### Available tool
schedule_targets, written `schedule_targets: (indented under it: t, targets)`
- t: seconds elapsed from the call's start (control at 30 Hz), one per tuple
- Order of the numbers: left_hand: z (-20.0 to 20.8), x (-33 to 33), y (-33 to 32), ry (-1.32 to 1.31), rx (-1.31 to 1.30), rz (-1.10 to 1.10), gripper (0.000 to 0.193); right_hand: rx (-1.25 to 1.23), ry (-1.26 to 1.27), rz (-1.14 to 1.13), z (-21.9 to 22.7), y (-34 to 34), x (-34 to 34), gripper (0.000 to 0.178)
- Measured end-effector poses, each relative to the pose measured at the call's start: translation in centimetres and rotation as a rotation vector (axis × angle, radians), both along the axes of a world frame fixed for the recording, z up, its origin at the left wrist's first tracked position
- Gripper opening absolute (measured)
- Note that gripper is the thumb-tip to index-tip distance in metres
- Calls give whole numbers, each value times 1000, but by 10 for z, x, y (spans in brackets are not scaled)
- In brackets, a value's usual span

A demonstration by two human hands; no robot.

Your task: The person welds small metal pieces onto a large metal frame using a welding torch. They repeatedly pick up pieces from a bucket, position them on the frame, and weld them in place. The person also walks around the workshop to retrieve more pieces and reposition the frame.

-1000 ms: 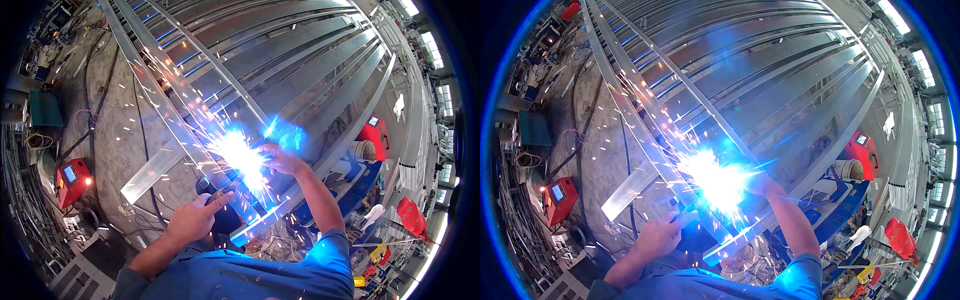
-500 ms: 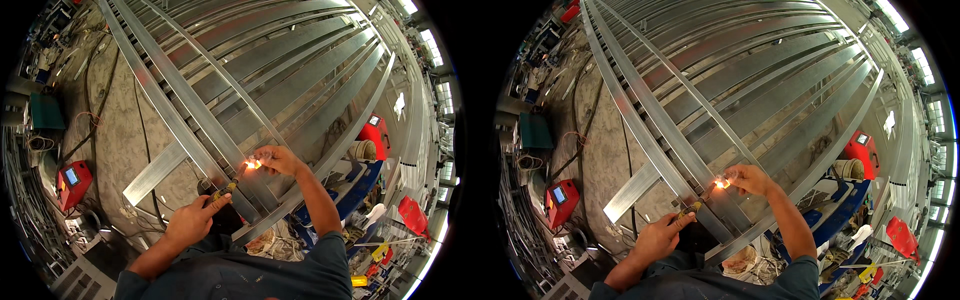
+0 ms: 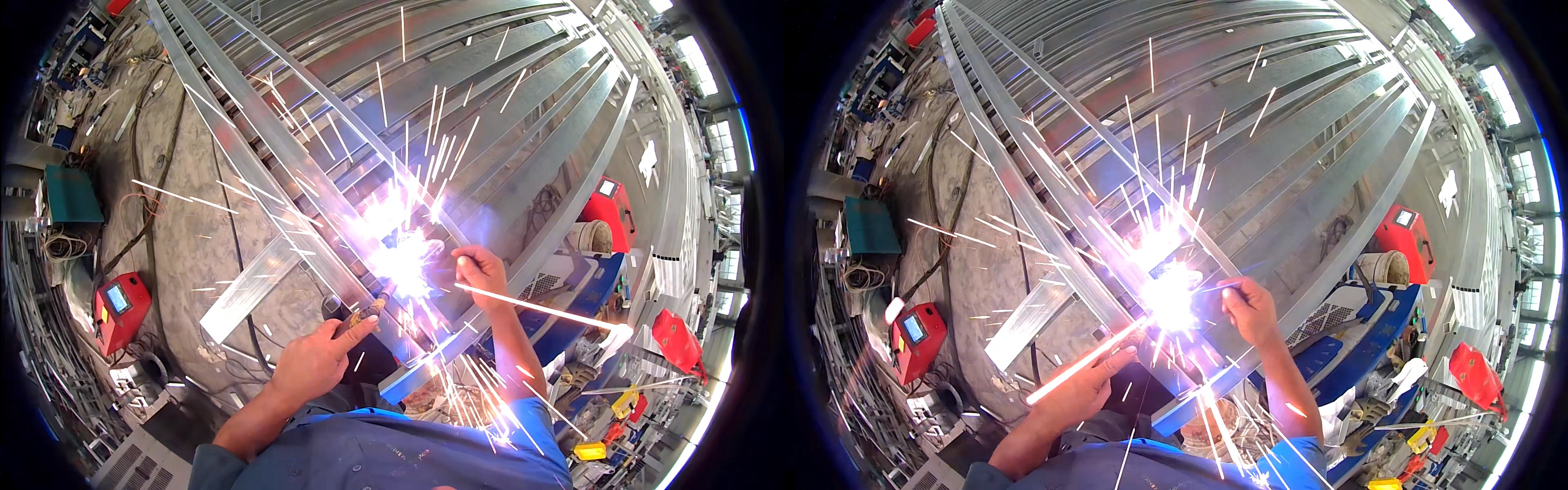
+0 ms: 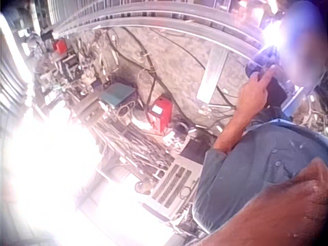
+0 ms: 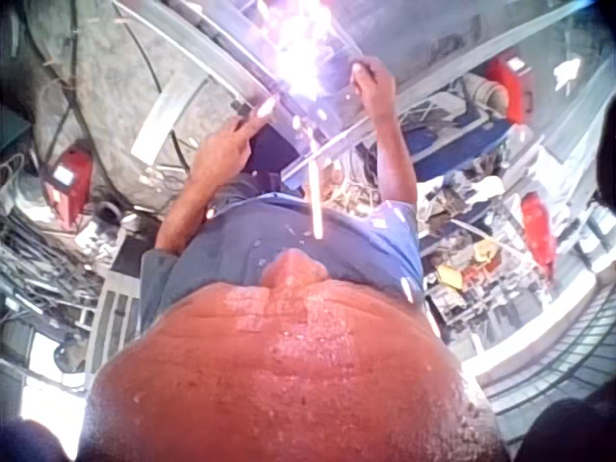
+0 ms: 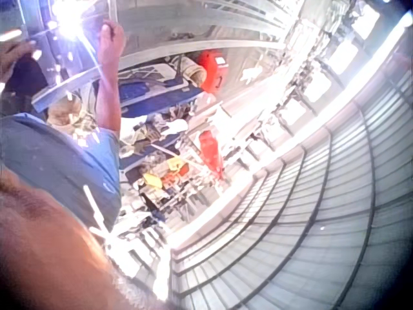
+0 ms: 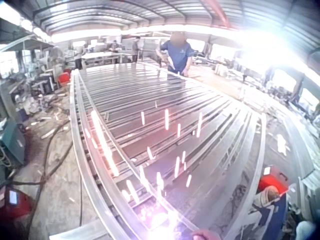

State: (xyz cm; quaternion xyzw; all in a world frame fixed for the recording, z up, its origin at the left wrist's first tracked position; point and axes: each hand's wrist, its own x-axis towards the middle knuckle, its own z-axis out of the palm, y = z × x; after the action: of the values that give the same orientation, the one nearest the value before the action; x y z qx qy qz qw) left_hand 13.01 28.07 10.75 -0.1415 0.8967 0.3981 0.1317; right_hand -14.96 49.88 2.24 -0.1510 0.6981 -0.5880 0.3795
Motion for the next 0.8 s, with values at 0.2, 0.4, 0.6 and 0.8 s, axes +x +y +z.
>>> schedule_targets:
  t: [0.2, 0.4, 0.6, 0.8]
  targets:
    - [4, -1, 0, -140, -54, -35, 79, -78, 79, -260, -2, 25, 9, 13]
    - [3, -2, 0, -44, -104, -34, 72, -60, 30, -311, -1, 38, 15, 17]
    - [-1, 30, -3, 148, -94, 218, 63, 156, 238, -102, 12, 32, 17, 21]
    - [-19, 53, -20, 316, -185, 338, 69, 191, 285, 79, 25, -9, -1, 19]
